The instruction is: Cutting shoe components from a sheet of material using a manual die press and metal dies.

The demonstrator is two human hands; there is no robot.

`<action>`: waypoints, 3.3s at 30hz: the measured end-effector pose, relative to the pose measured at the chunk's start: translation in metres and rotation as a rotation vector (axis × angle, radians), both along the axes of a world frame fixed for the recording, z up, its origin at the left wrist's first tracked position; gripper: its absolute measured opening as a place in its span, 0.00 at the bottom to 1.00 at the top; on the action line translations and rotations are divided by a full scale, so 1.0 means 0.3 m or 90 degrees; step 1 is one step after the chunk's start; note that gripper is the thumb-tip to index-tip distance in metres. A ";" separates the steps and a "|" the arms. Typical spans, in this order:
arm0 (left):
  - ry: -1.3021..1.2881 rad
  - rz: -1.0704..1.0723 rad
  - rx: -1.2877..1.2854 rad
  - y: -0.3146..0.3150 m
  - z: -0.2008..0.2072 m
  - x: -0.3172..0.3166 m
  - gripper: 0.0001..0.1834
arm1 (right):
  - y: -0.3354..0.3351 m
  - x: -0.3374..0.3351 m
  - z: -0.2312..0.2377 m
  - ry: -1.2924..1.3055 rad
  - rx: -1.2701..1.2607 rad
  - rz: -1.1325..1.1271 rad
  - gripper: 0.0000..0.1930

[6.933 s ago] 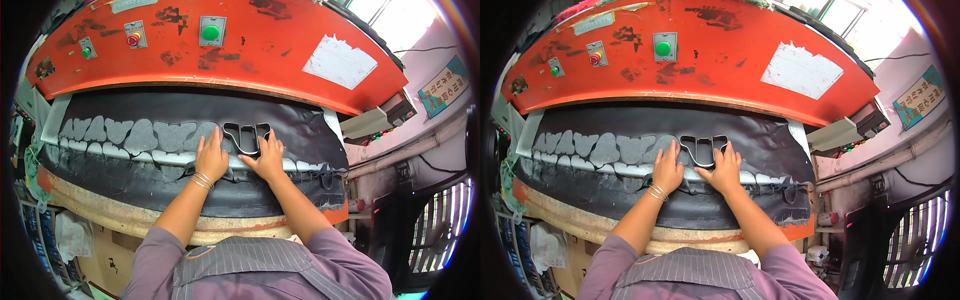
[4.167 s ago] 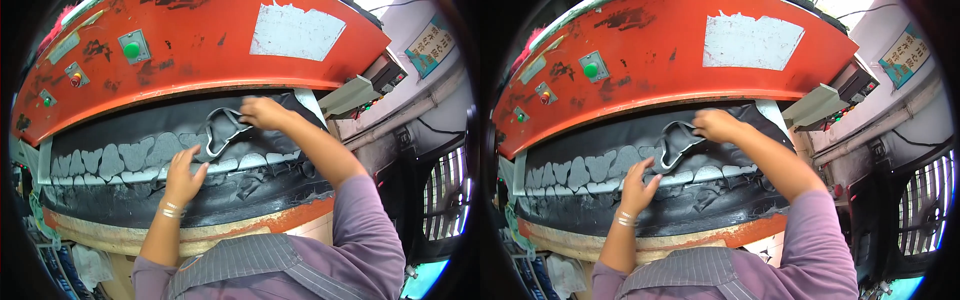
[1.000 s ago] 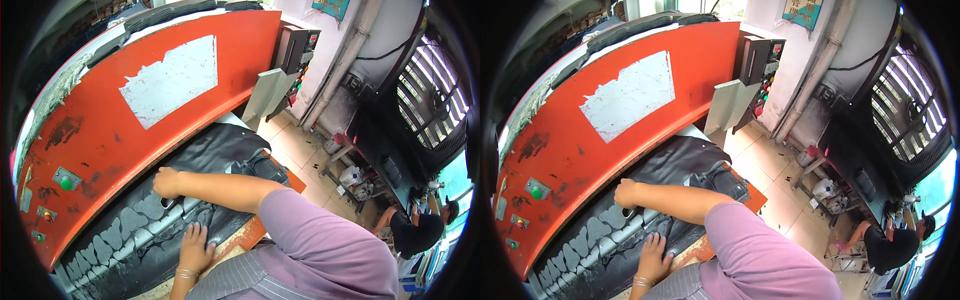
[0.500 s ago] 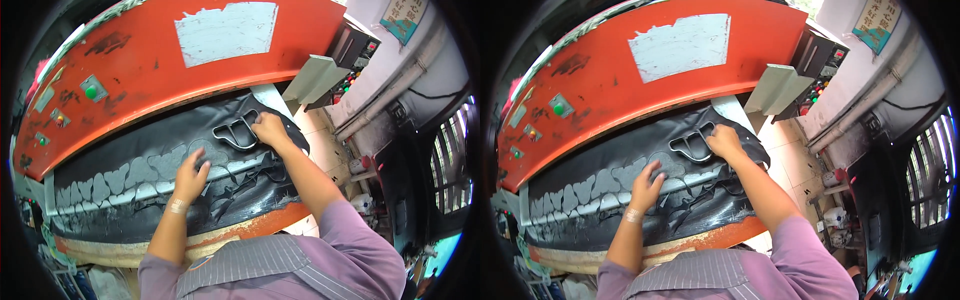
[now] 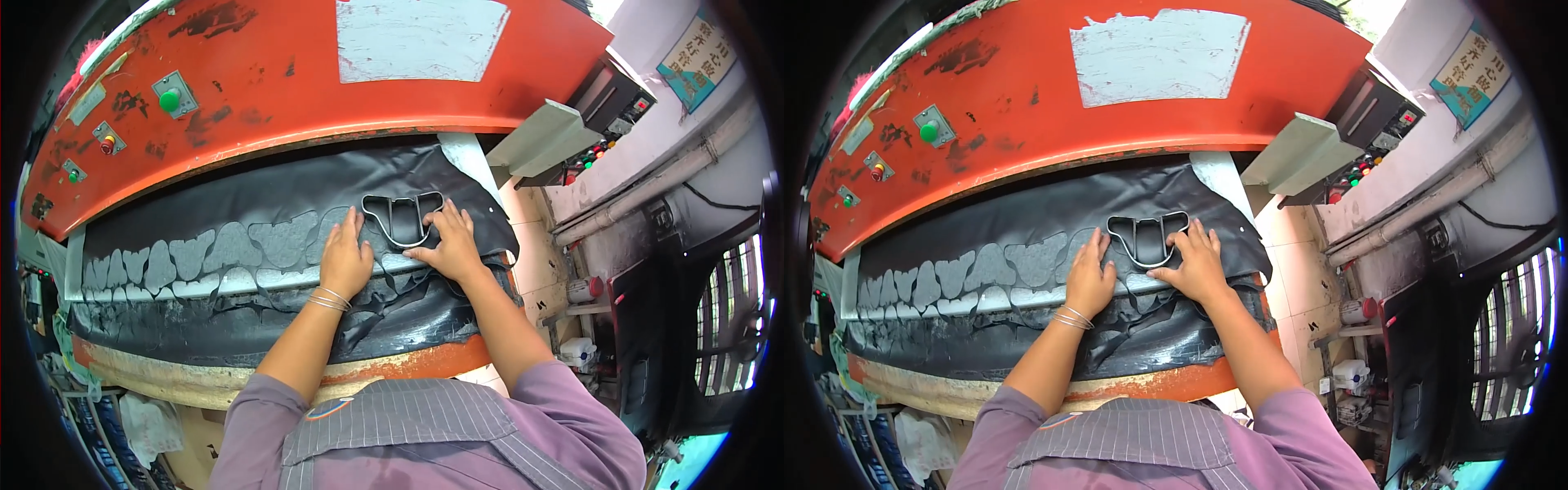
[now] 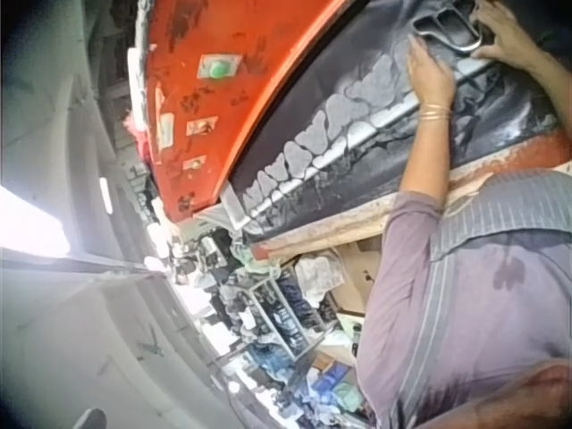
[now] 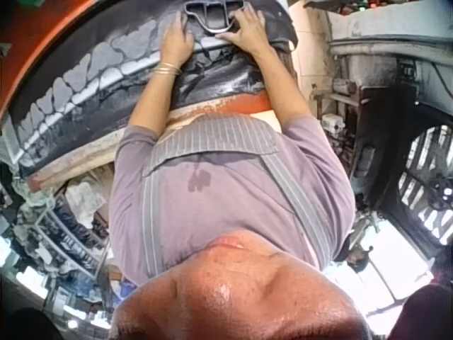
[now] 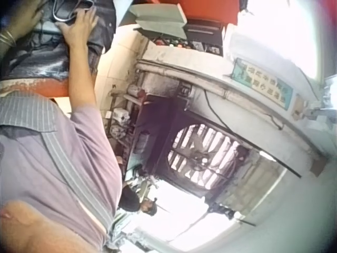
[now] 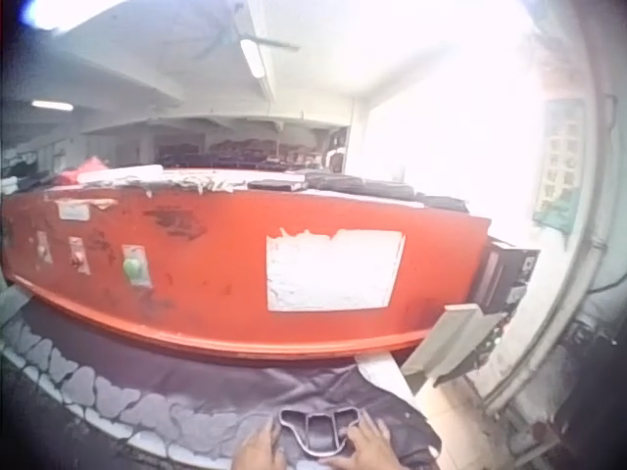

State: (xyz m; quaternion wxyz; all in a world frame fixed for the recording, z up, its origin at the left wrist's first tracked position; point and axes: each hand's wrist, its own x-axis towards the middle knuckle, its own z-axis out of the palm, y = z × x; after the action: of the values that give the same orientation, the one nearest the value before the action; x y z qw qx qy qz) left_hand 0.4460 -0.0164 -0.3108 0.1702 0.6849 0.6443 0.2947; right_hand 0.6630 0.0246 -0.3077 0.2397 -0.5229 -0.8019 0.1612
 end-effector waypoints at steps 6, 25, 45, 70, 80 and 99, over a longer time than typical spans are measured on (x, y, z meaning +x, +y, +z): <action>-0.043 -0.020 0.022 0.013 0.009 -0.013 0.33 | -0.006 0.004 0.003 -0.001 0.054 0.009 0.31; -0.290 0.331 0.294 -0.125 0.139 -0.893 0.27 | -0.102 -0.282 0.220 0.037 0.181 0.081 0.43; -0.132 0.207 0.090 -0.408 0.263 -1.266 0.09 | -0.121 -0.823 0.402 -0.049 -0.125 0.492 0.22; 0.035 -0.243 -0.038 -0.304 0.239 -0.134 0.16 | 0.245 -0.327 0.220 -0.316 0.281 0.484 0.08; 0.127 -0.501 -0.278 -0.272 0.182 0.013 0.36 | 0.442 -0.238 0.190 -0.190 0.383 0.812 0.05; 0.159 -0.321 -0.175 -0.267 0.159 0.250 0.29 | 0.419 -0.355 0.157 -0.332 0.144 0.735 0.11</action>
State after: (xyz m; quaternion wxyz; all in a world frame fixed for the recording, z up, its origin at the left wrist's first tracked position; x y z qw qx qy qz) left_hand 0.5209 -0.0965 -0.2629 0.2484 0.8248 0.5035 0.0672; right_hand 0.5567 0.1502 -0.2605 -0.0350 -0.0004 -0.9983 0.0460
